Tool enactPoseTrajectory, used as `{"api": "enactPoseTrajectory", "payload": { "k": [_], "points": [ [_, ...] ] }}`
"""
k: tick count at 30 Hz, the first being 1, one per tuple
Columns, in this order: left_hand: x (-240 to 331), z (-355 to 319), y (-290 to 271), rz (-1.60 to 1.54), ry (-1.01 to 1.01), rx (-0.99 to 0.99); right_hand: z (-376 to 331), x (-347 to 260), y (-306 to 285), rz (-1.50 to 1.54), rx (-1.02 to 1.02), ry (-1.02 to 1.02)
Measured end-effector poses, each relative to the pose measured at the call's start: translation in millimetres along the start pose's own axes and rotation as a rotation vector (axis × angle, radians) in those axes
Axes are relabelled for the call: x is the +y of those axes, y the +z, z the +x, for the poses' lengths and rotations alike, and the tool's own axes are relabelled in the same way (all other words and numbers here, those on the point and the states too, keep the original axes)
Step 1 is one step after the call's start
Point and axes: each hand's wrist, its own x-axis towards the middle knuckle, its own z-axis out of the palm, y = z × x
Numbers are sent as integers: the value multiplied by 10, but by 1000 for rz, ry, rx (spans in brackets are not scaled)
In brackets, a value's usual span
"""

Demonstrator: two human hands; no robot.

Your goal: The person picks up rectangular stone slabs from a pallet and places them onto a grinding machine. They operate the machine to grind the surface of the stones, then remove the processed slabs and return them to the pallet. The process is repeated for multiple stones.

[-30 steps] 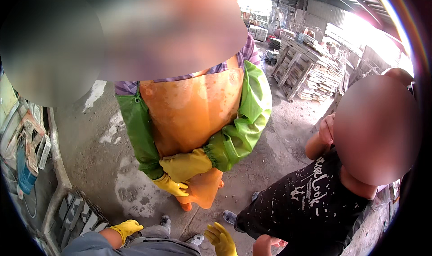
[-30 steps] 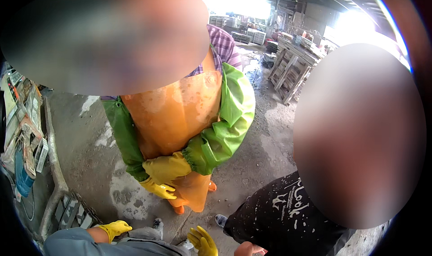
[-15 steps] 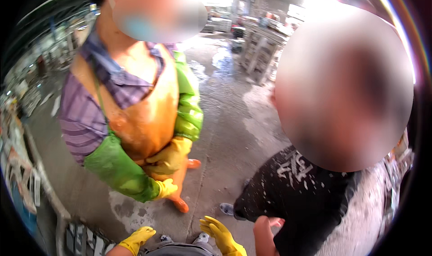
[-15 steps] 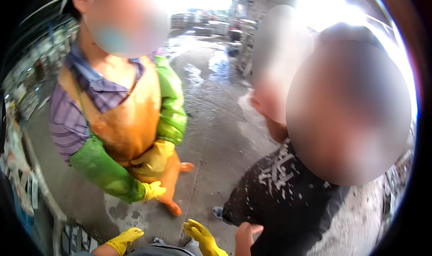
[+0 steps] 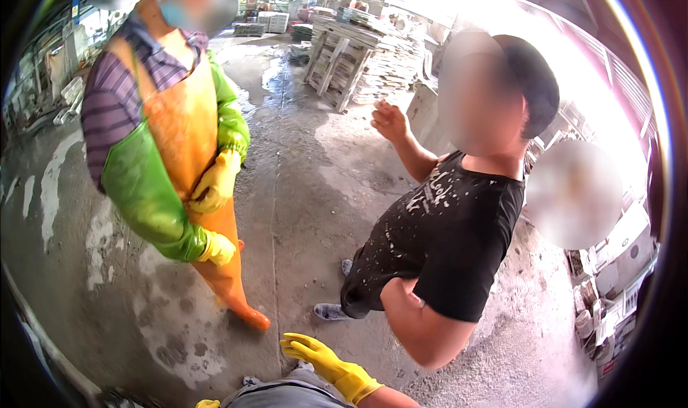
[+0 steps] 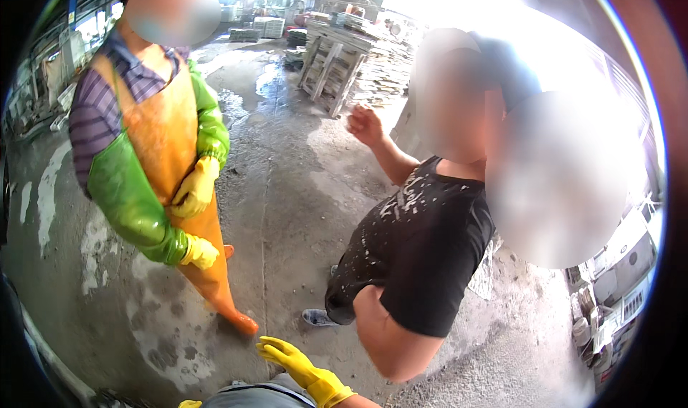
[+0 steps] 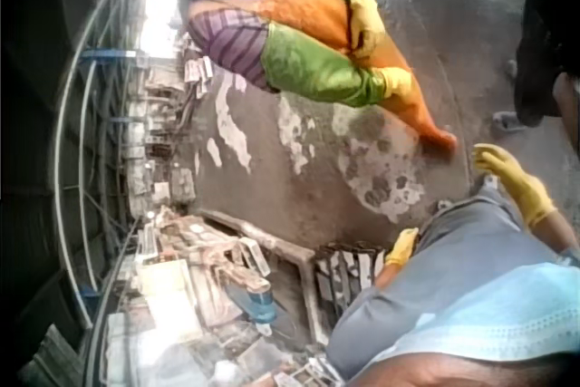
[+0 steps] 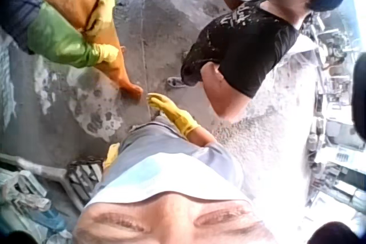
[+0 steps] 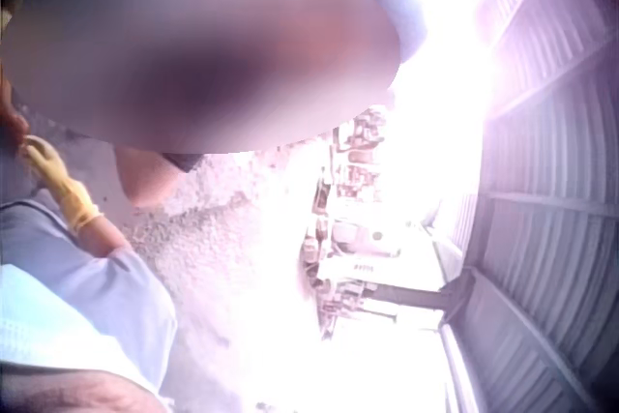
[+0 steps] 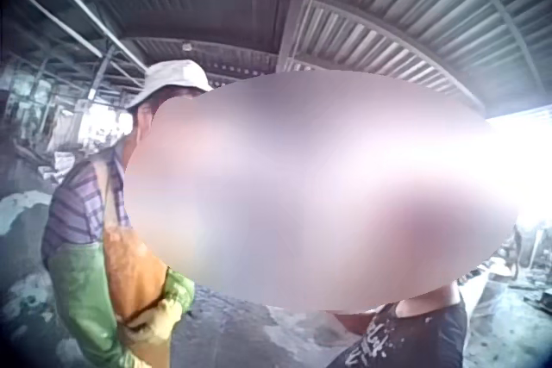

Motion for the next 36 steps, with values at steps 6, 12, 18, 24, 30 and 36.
{"api": "enactPoseTrajectory", "payload": {
  "k": [6, 12, 18, 24, 30, 36],
  "points": [
    [-449, 107, -114, 151, 108, 351, 284, 638, 274, -85, -9, 61],
    [-838, 482, -402, -65, -27, 485, 682, 1155, 583, -151, -116, 90],
    [-1495, 869, -474, 65, 49, 643, 1430, 828, 832, -321, -335, 273],
    [-1671, 978, 6, -160, 212, 836, 2385, 847, 1043, -668, -695, 391],
    [-1863, 673, 634, -260, 84, 1137, 2576, 1114, 1742, -708, -713, 608],
    [-1930, 561, 641, -259, -208, 1004, 3400, 1530, 1823, -887, -649, 679]
  ]
}}
